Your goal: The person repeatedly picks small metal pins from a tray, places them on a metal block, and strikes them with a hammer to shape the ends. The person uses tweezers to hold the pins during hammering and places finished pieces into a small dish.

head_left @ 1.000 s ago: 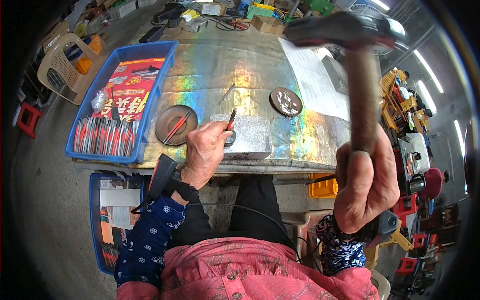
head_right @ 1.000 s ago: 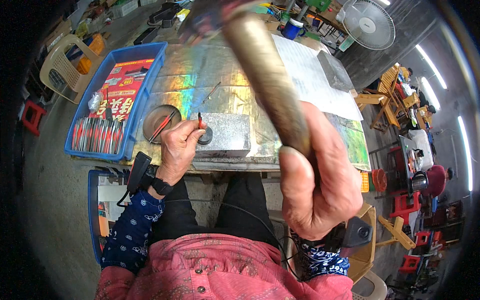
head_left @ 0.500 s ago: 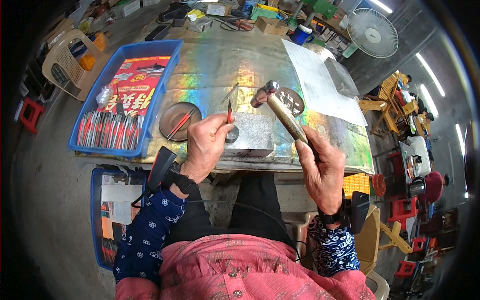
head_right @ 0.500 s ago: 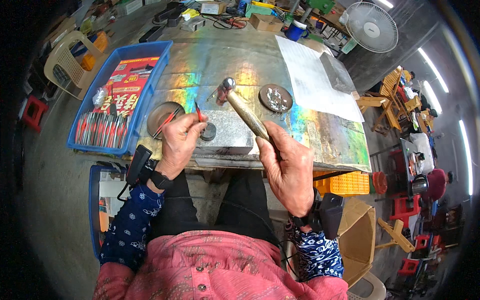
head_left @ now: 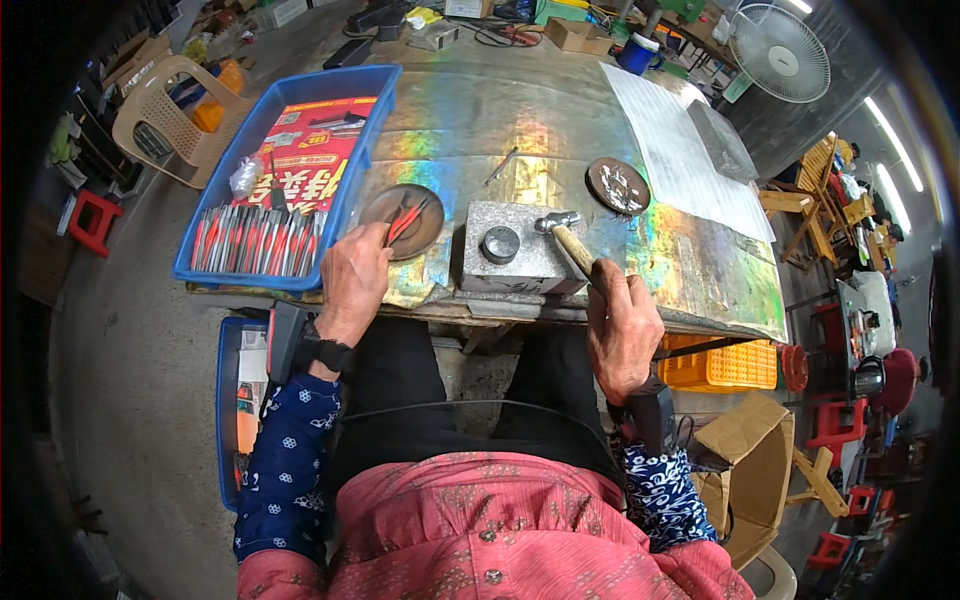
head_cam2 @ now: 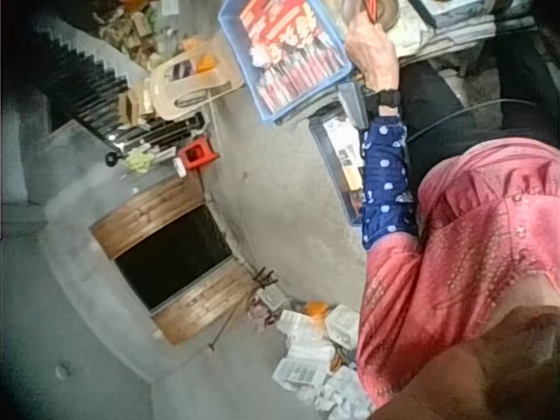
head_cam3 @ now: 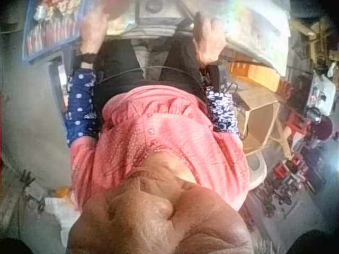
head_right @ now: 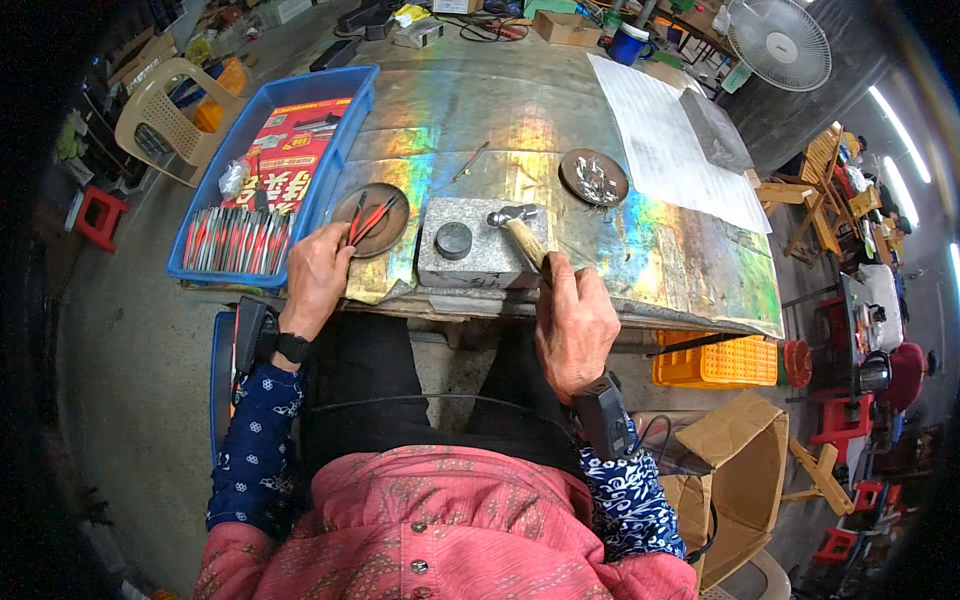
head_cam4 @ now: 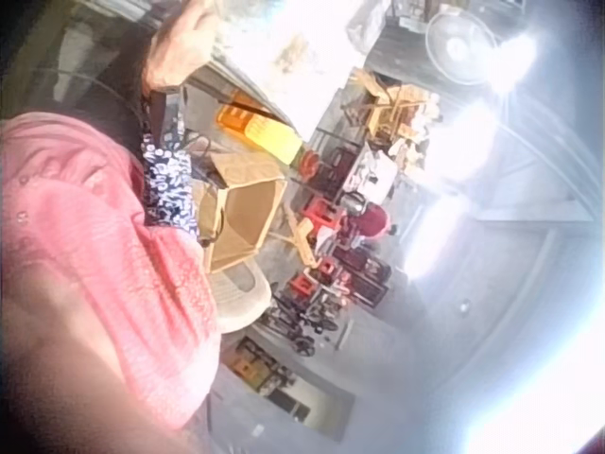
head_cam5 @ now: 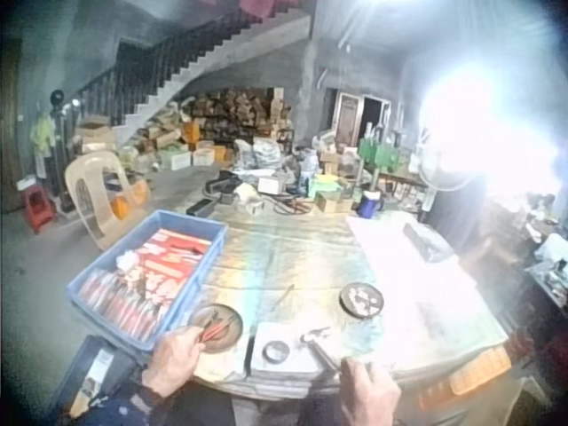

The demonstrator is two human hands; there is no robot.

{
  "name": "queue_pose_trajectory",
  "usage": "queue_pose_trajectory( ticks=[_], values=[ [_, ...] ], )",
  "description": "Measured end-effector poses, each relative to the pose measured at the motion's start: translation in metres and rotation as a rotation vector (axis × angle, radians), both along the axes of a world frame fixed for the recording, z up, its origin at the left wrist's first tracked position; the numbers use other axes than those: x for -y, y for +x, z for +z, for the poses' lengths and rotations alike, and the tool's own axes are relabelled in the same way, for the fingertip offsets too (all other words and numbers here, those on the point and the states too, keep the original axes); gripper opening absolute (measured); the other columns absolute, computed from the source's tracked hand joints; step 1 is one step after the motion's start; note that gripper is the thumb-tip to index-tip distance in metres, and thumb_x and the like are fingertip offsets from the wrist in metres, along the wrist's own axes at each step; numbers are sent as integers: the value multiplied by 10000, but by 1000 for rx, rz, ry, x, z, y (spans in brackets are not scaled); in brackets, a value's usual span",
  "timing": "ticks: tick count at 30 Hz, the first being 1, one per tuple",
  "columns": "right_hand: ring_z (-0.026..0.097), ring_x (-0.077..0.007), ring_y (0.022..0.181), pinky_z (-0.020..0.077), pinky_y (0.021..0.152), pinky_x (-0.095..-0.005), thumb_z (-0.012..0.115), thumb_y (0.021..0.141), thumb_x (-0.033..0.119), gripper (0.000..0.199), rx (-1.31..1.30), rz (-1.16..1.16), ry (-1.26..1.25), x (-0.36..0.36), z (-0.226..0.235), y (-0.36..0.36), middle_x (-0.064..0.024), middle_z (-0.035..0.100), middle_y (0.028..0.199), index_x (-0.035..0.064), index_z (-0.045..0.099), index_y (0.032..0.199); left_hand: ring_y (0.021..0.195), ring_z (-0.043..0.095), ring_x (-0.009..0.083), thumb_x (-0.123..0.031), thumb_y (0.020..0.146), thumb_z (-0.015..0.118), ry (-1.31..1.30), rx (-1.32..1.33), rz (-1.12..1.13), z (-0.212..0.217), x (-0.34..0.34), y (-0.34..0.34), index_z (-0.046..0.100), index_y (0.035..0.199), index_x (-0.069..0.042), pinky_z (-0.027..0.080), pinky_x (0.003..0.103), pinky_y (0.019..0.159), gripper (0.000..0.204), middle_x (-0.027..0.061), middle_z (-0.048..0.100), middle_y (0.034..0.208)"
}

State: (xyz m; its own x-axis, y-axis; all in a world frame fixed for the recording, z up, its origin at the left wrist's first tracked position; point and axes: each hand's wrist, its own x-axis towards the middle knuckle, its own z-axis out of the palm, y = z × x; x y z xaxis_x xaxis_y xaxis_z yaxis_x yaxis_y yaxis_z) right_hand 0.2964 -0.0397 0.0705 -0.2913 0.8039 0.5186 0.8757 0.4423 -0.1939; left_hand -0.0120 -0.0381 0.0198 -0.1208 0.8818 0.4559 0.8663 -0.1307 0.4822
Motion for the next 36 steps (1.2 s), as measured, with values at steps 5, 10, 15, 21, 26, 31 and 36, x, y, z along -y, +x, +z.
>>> queue_pose_trajectory(
  ticks=[5, 10, 15, 21, 26, 31, 36],
  values=[
    [591, -397, 819, 491, 677, -455, 618, 802, -1, 464, -18, -61, -65, 7, -15, -7, -178, 553, 945, 92, 545, 1251, 793, 608, 396, -53, 802, 666, -61, -154, 38, -9, -8, 3, 622, 959, -20, 479, 466, 657, 167, 172, 609, 864],
    [593, -401, 832, 497, 663, -462, 651, 809, 53, 567, -18, -17, -234, 9, -20, -8, -172, 535, 1019, 104, 453, 1337, 755, 618, 378, -16, 828, 548, -9, -286, 21, -15, -20, 10, 588, 828, -17, 479, 473, 623, 40, 167, 581, 813],
    [595, -400, 799, 490, 651, -465, 647, 831, 81, 544, -11, -11, -233, 9, -23, -7, -179, 538, 994, 95, 447, 1336, 722, 651, 323, -28, 782, 571, 32, -410, 61, -24, -30, 17, 581, 795, -38, 497, 438, 583, 20, 144, 592, 824],
    [591, -392, 809, 487, 658, -462, 650, 836, 93, 592, 28, 15, -199, 10, -22, -8, -183, 538, 992, 81, 421, 1382, 668, 656, 293, -80, 837, 608, 68, -373, 72, -5, -16, 7, 631, 894, -64, 503, 402, 542, 64, 118, 613, 814],
    [588, -420, 842, 483, 672, -471, 637, 852, 96, 553, 18, 20, -248, 9, -18, -7, -199, 545, 1008, 77, 438, 1368, 663, 646, 298, -115, 839, 649, 154, -301, 207, 22, 1, -40, 688, 899, -90, 507, 395, 565, 75, 100, 634, 780],
    [593, -429, 850, 486, 682, -483, 632, 885, 158, 455, 25, -18, -255, 6, -12, -7, -201, 543, 1019, 87, 497, 1313, 749, 657, 345, -80, 835, 579, 94, -342, 397, 26, 14, -114, 702, 934, -93, 515, 447, 638, 158, 138, 660, 851],
    [596, -422, 849, 488, 674, -467, 642, 889, 184, 400, 8, 1, -235, 3, -5, -7, -194, 546, 1016, 83, 535, 1260, 827, 658, 401, -88, 837, 596, 23, -313, 628, 17, 26, -174, 705, 1001, -97, 524, 489, 714, 197, 193, 667, 929]
  ],
)
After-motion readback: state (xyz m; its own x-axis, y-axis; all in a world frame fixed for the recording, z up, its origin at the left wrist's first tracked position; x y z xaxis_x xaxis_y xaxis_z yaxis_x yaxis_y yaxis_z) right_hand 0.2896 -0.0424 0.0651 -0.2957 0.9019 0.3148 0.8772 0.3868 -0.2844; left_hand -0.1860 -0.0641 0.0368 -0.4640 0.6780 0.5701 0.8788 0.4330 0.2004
